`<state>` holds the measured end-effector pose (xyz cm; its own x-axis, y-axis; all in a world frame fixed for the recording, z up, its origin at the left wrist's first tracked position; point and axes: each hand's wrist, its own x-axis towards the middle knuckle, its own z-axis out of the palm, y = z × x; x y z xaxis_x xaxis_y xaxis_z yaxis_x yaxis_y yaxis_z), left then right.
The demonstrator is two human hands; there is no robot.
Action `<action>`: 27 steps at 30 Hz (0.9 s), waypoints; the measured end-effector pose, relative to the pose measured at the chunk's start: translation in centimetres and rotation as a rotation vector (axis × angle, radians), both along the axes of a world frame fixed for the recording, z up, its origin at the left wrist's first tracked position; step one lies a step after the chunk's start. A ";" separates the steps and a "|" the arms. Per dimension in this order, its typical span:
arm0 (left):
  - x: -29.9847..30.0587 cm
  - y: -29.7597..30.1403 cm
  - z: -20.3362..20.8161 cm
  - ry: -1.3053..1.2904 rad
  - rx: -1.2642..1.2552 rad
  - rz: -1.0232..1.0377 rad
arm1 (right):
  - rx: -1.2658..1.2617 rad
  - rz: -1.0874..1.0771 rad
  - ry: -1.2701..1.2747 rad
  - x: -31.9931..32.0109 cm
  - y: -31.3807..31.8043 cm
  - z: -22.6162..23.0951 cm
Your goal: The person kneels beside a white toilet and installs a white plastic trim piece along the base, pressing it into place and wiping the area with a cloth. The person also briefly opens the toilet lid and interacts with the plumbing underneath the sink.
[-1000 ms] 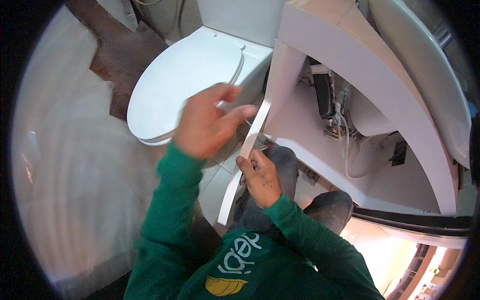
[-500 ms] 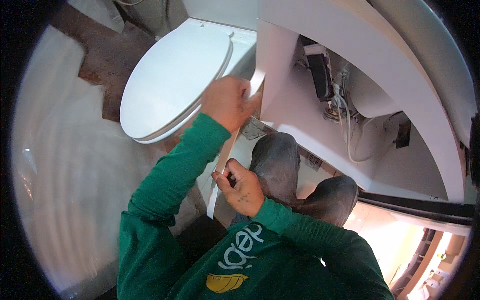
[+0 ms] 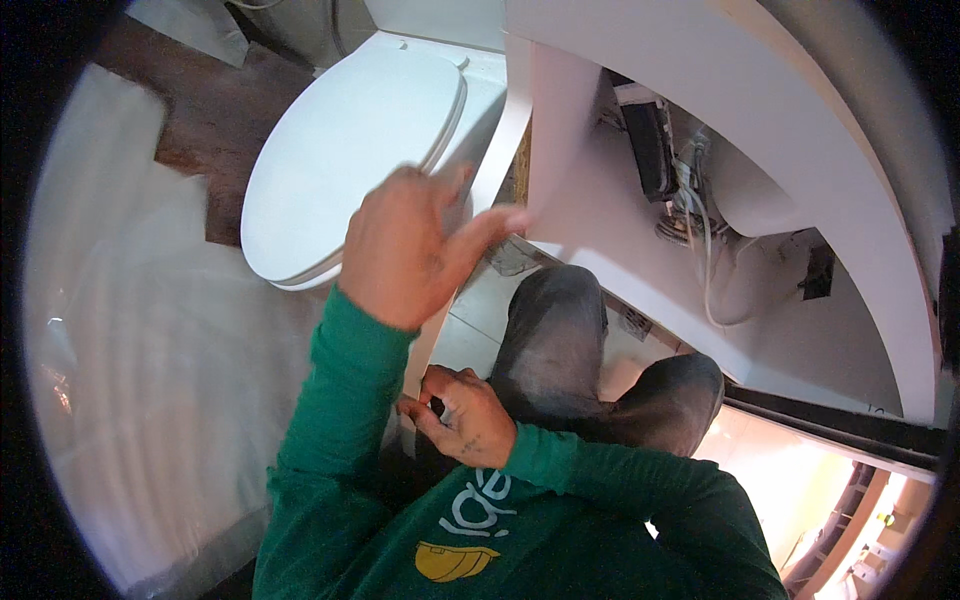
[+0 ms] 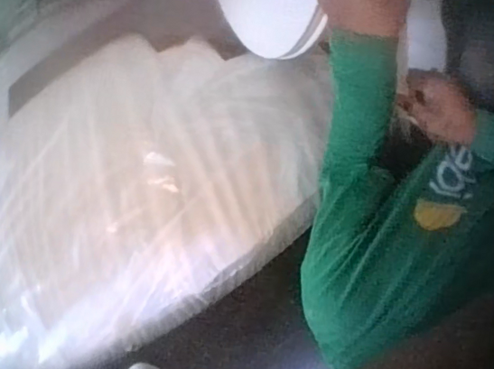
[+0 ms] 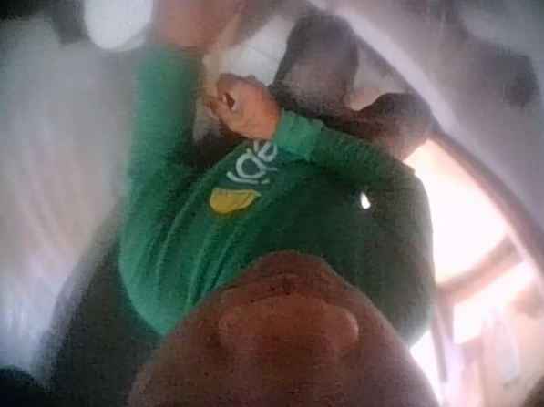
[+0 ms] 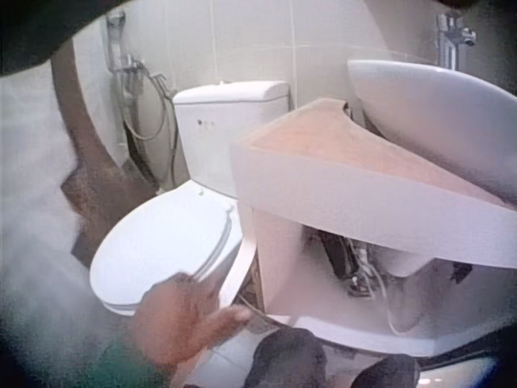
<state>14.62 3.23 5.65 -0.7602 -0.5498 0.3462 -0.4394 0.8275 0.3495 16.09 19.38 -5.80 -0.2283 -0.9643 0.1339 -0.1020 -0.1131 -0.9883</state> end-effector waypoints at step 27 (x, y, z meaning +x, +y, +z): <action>-6.4 -1.0 0.1 0.277 -0.065 0.058 | 0.436 -0.173 0.522 -7.7 -3.3 -3.0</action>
<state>8.27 2.23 5.76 -0.5997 -0.5594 0.5723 -0.3818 0.8285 0.4097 8.40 16.09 -8.79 -0.3942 -0.9108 -0.1226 -0.5566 0.3427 -0.7568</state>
